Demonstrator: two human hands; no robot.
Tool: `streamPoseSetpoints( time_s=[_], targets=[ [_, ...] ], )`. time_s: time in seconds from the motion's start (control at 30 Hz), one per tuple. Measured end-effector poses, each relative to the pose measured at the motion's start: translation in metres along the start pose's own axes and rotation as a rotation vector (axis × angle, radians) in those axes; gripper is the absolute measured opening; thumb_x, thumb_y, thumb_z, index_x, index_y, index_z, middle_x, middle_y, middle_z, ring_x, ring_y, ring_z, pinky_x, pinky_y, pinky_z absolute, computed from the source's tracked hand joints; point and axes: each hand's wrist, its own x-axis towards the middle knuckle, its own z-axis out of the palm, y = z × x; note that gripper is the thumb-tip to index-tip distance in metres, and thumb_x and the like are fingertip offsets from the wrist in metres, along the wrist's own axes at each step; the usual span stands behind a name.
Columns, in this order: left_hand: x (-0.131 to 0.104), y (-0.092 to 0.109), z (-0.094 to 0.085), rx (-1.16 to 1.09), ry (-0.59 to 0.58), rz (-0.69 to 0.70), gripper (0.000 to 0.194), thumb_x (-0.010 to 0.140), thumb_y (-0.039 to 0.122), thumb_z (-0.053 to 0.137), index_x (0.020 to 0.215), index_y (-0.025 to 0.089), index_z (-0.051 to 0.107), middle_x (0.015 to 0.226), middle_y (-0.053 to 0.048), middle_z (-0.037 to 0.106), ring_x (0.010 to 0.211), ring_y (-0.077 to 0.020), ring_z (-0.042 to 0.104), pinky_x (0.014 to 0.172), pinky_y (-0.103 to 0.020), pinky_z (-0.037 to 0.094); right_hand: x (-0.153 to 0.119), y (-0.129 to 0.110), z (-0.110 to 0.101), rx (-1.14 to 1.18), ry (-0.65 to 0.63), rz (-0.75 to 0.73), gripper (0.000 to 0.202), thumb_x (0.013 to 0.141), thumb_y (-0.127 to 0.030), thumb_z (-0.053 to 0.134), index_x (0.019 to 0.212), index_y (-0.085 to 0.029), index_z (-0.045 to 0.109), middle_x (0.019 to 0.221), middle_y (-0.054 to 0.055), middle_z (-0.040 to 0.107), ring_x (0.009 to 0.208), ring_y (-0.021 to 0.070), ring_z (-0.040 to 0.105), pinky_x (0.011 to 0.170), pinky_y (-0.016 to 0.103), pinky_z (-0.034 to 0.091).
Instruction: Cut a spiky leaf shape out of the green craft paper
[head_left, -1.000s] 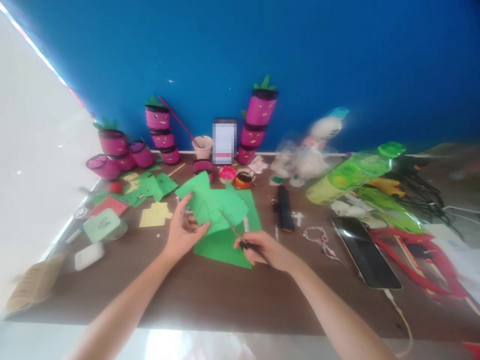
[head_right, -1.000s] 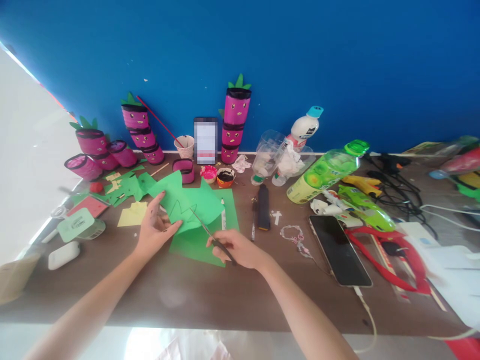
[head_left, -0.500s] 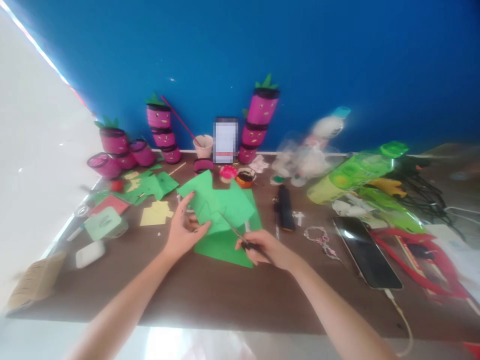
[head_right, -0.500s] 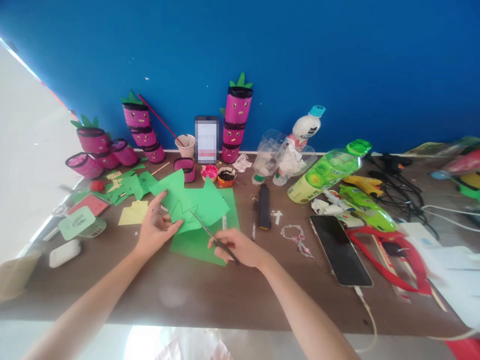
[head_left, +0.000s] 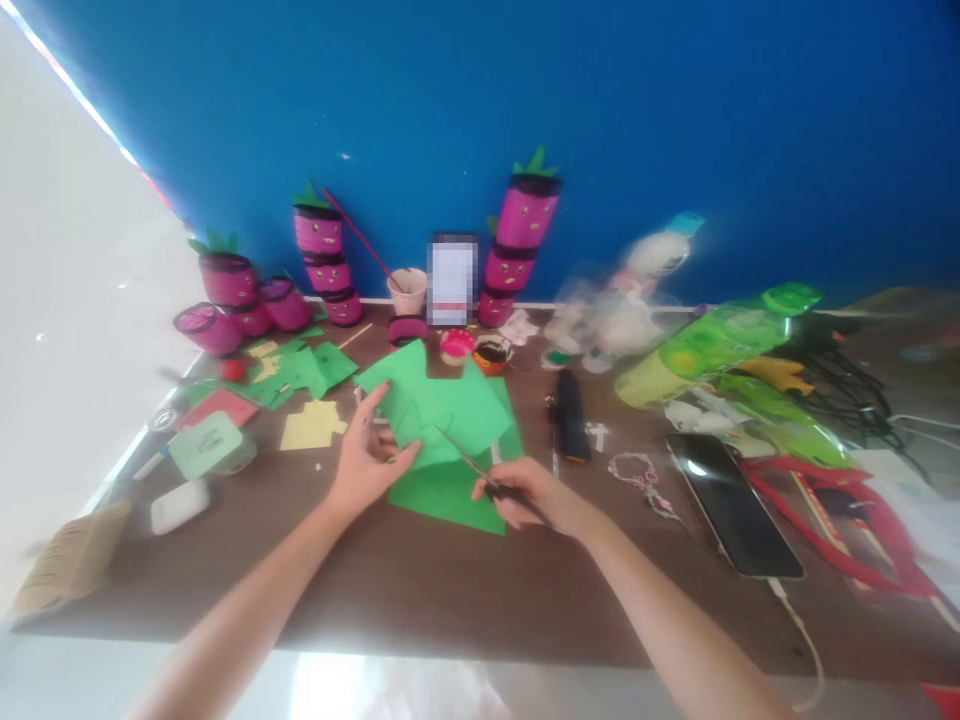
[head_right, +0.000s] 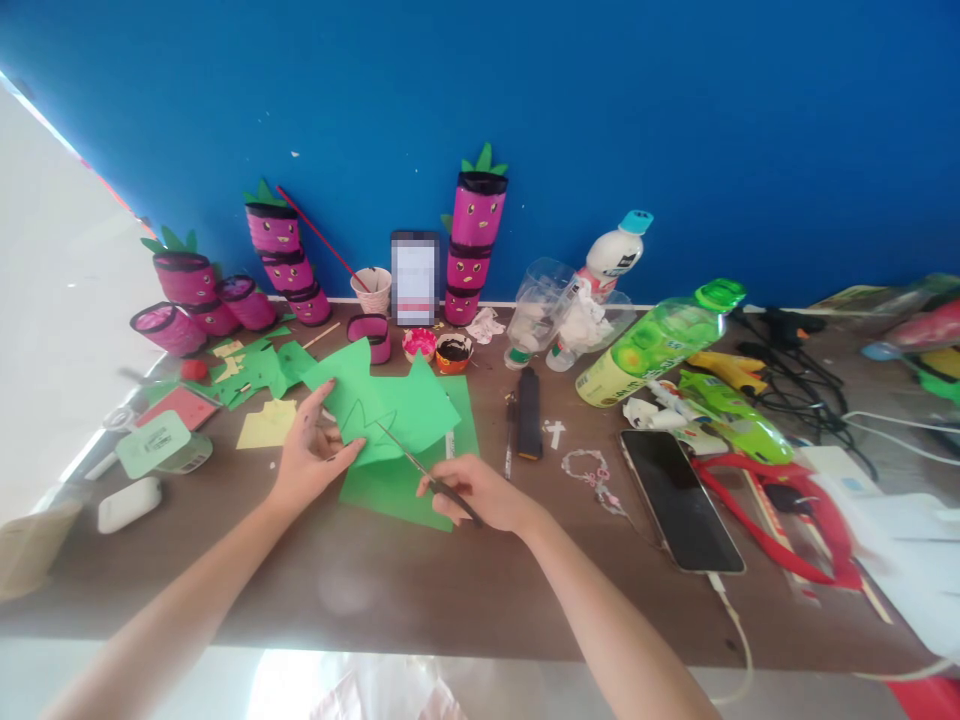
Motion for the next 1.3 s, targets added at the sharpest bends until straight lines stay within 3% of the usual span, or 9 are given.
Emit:
streamPoseSetpoints(
  time_s=[0.2, 0.6, 1.3],
  targets=[
    [-0.0003, 0.0003, 0.0004, 0.001, -0.014, -0.017, 0.081, 0.068, 0.027, 0.070, 0.136, 0.025, 0.025, 0.057, 0.009, 0.033, 0.046, -0.0061, 0.042, 0.045, -0.020, 0.045, 0.0012, -0.0009, -0.0012, -0.041, -0.019, -0.044, 0.034, 0.076, -0.042, 0.059, 0.084, -0.009, 0.062, 0.044, -0.006, 0.045, 0.040, 0.0067, 0.041, 0.046, 0.023, 0.042],
    [-0.0003, 0.0028, 0.0016, -0.011, -0.005, -0.010, 0.079, 0.067, 0.027, 0.071, 0.134, 0.025, 0.028, 0.059, 0.009, 0.033, 0.047, -0.0061, 0.041, 0.044, -0.020, 0.044, 0.0013, -0.0049, 0.0003, -0.102, -0.001, -0.059, 0.023, 0.075, -0.031, 0.059, 0.083, -0.010, 0.063, 0.045, -0.005, 0.049, 0.040, 0.0071, 0.044, 0.048, 0.023, 0.044],
    [-0.0002, 0.0033, 0.0009, 0.006, -0.020, -0.005, 0.080, 0.068, 0.029, 0.070, 0.135, 0.026, 0.026, 0.056, 0.009, 0.031, 0.044, -0.0061, 0.039, 0.042, -0.020, 0.042, 0.0011, -0.0039, -0.0005, -0.096, -0.008, -0.045, 0.029, 0.076, -0.038, 0.058, 0.081, -0.010, 0.062, 0.044, -0.005, 0.047, 0.041, 0.0077, 0.044, 0.048, 0.024, 0.044]
  ],
)
